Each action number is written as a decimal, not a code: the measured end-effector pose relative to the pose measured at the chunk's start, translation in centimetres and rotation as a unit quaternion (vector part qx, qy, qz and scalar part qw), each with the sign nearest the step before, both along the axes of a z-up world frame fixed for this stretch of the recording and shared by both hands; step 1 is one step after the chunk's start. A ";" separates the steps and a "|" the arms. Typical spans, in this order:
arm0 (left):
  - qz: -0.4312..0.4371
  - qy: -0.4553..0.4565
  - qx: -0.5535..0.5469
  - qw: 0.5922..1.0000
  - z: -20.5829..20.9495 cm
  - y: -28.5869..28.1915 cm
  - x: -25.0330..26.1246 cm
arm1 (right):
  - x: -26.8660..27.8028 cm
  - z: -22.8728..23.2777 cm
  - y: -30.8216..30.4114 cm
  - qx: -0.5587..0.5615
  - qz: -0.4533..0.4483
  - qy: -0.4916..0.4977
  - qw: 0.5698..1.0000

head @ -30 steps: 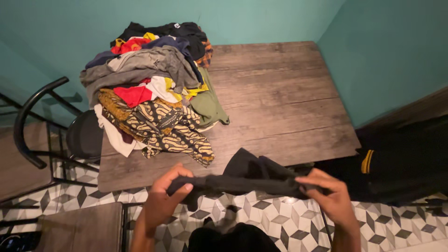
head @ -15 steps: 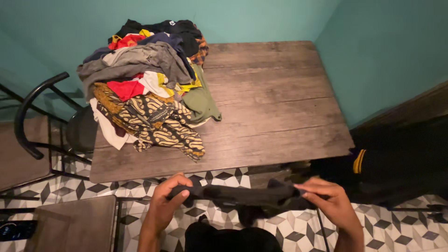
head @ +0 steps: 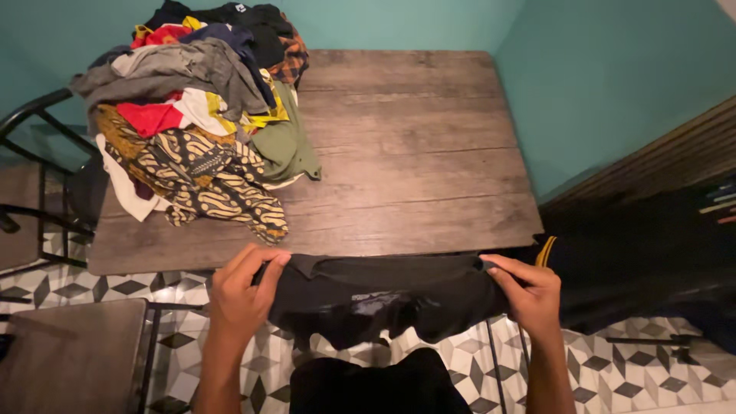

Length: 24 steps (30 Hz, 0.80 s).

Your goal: The person picks up a dark t-shirt from a pile of clothes, lays it flat on a wooden table, and smooths it out. They then retrieve a hanger from a nearby rack, place the t-shirt on the hanger, and hang it on the rack. The person repeats the process with another dark t-shirt.

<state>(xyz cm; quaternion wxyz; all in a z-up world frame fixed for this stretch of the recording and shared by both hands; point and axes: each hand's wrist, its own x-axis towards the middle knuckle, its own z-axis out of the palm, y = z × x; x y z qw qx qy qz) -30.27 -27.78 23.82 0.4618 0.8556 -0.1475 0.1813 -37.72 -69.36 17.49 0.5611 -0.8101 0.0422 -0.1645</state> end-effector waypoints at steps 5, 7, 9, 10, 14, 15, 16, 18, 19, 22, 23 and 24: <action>0.026 -0.025 0.065 0.997 -0.8 -1.7 -0.7 | 0.9 0.7 -5.7 -0.013 0.129 0.059 0.990; 0.038 -0.047 0.103 0.993 -1.4 -2.1 -0.5 | 1.3 1.1 -6.7 -0.019 0.173 0.082 0.981; 0.039 -0.031 0.054 0.997 -1.9 -2.7 -0.3 | 2.1 2.3 -7.6 -0.059 0.218 0.110 0.968; 0.041 -0.024 0.028 0.998 -2.1 -3.1 -0.2 | 2.7 3.1 -8.1 -0.048 0.241 0.185 0.951; 0.007 -0.004 0.047 0.999 -2.2 -3.8 0.8 | 3.7 4.1 -9.0 -0.123 0.319 0.389 0.856; -0.011 0.003 0.065 0.998 -2.1 -3.9 0.9 | 3.8 3.8 -9.2 -0.170 0.337 0.413 0.829; -0.029 0.010 0.083 0.996 -2.0 -4.0 0.8 | 4.0 3.4 -9.5 -0.237 0.308 0.418 0.821; -0.064 0.028 0.118 0.991 -1.9 -4.2 0.7 | 4.6 2.1 -10.4 -0.366 0.242 0.420 0.794; -0.081 0.035 0.134 0.987 -1.7 -4.4 0.7 | 4.6 1.4 -11.2 -0.379 0.217 0.400 0.805; -0.131 0.095 0.145 0.976 -1.3 -4.4 0.6 | 4.7 -1.4 -14.7 -0.357 0.172 0.320 0.860; -0.149 0.124 0.142 0.971 -1.2 -4.2 0.7 | 4.7 -2.5 -15.6 -0.306 0.175 0.281 0.892; -0.166 0.154 0.140 0.964 -1.0 -4.0 1.0 | 4.5 -3.6 -16.3 -0.254 0.177 0.240 0.920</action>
